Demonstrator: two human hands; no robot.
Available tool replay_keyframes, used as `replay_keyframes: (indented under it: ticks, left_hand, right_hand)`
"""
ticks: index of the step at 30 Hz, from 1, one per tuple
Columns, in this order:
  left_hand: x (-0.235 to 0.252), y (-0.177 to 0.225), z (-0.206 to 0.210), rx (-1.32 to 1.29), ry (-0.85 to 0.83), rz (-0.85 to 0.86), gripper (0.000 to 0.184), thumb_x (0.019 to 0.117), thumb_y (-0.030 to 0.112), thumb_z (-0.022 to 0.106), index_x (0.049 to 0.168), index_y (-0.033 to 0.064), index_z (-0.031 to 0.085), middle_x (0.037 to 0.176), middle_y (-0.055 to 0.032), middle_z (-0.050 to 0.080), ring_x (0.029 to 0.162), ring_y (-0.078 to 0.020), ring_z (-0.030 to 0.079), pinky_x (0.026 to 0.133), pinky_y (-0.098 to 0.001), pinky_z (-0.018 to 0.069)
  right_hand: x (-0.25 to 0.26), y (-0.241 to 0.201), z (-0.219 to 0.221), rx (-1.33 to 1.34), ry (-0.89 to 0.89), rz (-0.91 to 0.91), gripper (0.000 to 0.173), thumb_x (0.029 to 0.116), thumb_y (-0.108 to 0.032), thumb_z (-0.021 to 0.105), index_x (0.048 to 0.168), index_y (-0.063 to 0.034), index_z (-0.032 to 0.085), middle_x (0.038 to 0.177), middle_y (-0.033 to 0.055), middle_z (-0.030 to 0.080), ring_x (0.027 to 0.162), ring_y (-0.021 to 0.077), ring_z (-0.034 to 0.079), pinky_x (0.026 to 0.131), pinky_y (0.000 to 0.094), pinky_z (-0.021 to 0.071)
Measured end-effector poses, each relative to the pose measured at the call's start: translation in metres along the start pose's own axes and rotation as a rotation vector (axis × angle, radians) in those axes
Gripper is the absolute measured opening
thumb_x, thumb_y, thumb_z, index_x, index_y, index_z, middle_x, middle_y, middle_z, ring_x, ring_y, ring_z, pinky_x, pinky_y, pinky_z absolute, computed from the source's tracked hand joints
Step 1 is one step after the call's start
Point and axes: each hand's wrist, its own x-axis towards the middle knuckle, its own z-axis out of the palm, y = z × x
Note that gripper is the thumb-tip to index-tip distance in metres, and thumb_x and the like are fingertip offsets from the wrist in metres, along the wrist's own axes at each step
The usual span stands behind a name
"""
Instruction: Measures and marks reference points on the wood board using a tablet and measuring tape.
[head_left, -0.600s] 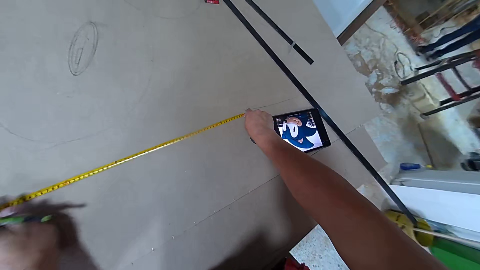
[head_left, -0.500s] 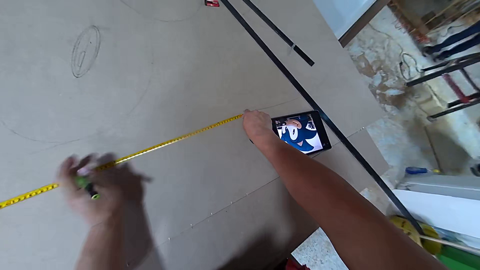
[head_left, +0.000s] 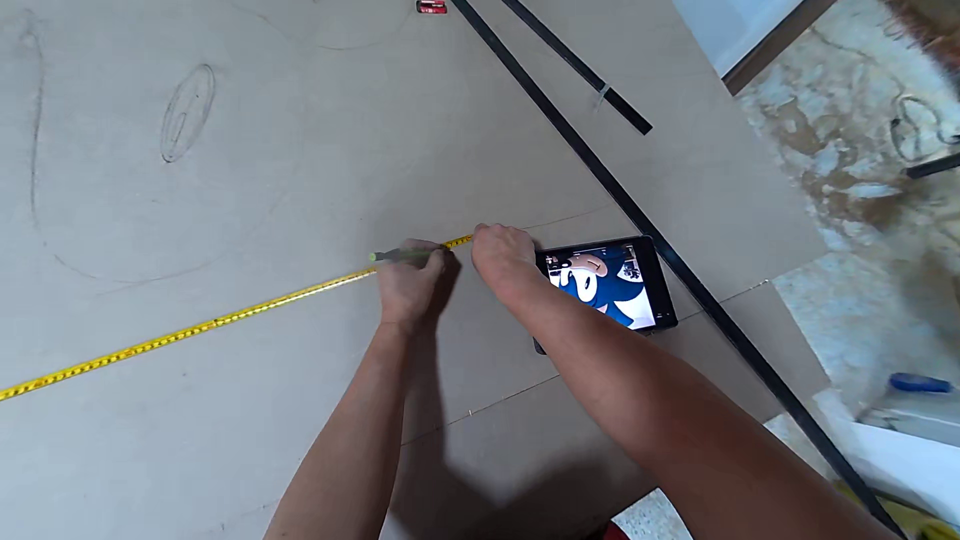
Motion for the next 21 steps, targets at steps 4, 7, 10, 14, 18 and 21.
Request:
replay_keyframes:
  ticks: [4,7,10,14,18,21]
  left_hand:
    - [-0.001,0.0034,0.004,0.008,0.028,-0.01,0.008,0.0929,0.012,0.072,0.101,0.0097,0.075,0.085,0.0002,0.076,0.07,-0.0076,0.07,0.066,-0.028,0.0605]
    - [-0.0018,0.0023,0.0049,-0.001,0.041,-0.017,0.01,0.0934,0.013,0.072,0.102,0.0094,0.075,0.084,-0.0006,0.075,0.069,-0.009,0.071,0.066,-0.0287,0.0614]
    - [0.0005,0.0018,0.0048,0.012,0.041,-0.015,0.011,0.094,0.014,0.072,0.103,0.0099,0.076,0.087,-0.0006,0.076,0.073,-0.0093,0.071,0.07,-0.0298,0.0619]
    - [0.0009,0.0009,0.0046,0.005,0.03,-0.011,0.011,0.0941,0.015,0.072,0.103,0.0103,0.076,0.088,-0.0005,0.076,0.076,-0.0094,0.072,0.072,-0.0303,0.0627]
    - [0.0003,0.001,0.0057,0.0,0.04,-0.015,0.011,0.0938,0.014,0.073,0.103,0.0106,0.076,0.088,-0.0003,0.077,0.076,-0.0089,0.073,0.072,-0.0298,0.0627]
    - [-0.0004,0.0006,0.0063,0.008,0.047,-0.002,0.01,0.0932,0.014,0.073,0.103,0.0106,0.076,0.087,0.0002,0.076,0.075,-0.0082,0.072,0.071,-0.0287,0.0619]
  right_hand:
    - [0.0011,0.002,-0.0042,0.003,-0.03,-0.01,0.023,0.103,-0.014,0.049,0.116,-0.0089,0.067,0.102,0.0145,0.073,0.096,0.034,0.072,0.072,0.0521,0.0577]
    - [0.0018,0.0035,-0.0047,0.007,-0.033,-0.014,0.024,0.1033,-0.014,0.048,0.116,-0.0093,0.068,0.103,0.0144,0.073,0.097,0.0339,0.072,0.073,0.0522,0.0573]
    - [0.0024,0.0031,-0.0085,0.025,-0.053,-0.017,0.025,0.1036,-0.015,0.049,0.119,-0.0067,0.067,0.106,0.0166,0.072,0.1,0.0358,0.071,0.076,0.0532,0.0573]
    - [0.0049,0.0031,-0.0083,0.011,-0.034,-0.019,0.026,0.1062,-0.018,0.046,0.115,-0.0073,0.068,0.103,0.0156,0.073,0.097,0.0343,0.072,0.073,0.0521,0.0573]
    - [0.007,0.0039,-0.0089,0.008,-0.032,-0.025,0.028,0.1074,-0.021,0.044,0.114,-0.0077,0.068,0.103,0.0149,0.073,0.097,0.0335,0.072,0.073,0.0515,0.0573]
    - [0.0092,0.0067,-0.0102,0.011,-0.045,-0.037,0.034,0.1094,-0.03,0.042,0.115,-0.0088,0.068,0.103,0.0142,0.073,0.099,0.0331,0.072,0.074,0.0514,0.0571]
